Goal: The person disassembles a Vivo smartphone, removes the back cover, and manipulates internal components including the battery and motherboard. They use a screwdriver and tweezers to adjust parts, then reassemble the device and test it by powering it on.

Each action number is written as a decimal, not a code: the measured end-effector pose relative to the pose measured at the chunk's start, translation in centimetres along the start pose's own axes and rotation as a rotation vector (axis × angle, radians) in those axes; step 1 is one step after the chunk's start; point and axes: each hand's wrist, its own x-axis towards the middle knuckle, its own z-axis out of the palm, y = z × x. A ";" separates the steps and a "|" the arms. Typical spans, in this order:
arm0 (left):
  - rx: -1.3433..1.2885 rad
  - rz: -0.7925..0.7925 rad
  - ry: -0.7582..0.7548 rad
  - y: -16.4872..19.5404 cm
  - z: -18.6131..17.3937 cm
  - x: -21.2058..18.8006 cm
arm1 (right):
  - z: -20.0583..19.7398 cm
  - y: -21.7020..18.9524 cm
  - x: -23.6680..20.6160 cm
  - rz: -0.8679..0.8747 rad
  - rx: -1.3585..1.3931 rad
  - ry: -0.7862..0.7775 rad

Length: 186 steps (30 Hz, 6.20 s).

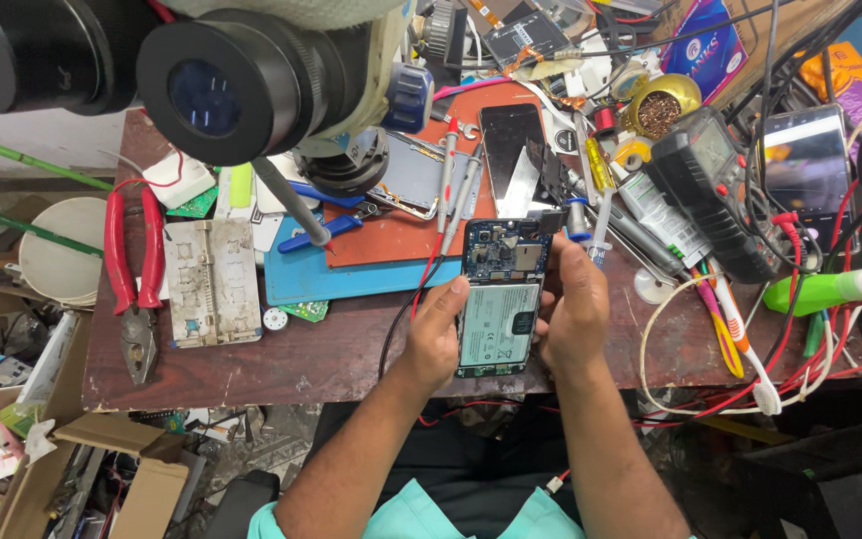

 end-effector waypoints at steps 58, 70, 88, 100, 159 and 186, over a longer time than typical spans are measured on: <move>-0.225 -0.045 0.030 -0.1 -0.1 0.5 | -2.3 2.3 -0.1 -0.025 -0.073 0.061; -0.246 0.080 0.107 -0.4 -0.5 0.8 | 2.8 -1.3 -1.9 -0.620 -0.981 0.020; 0.170 0.408 0.313 -2.2 -1.2 1.7 | 2.0 -3.7 -3.5 -0.724 -1.235 -0.096; 1.150 0.852 0.648 -0.9 0.3 0.3 | 1.3 -5.2 -2.5 -0.651 -1.327 -0.215; 1.456 0.813 0.101 6.2 -0.7 5.2 | -5.8 -7.1 1.3 -0.401 -2.082 0.253; 1.422 0.767 0.083 6.6 -0.5 5.2 | -4.2 -7.4 1.3 -0.250 -2.057 0.225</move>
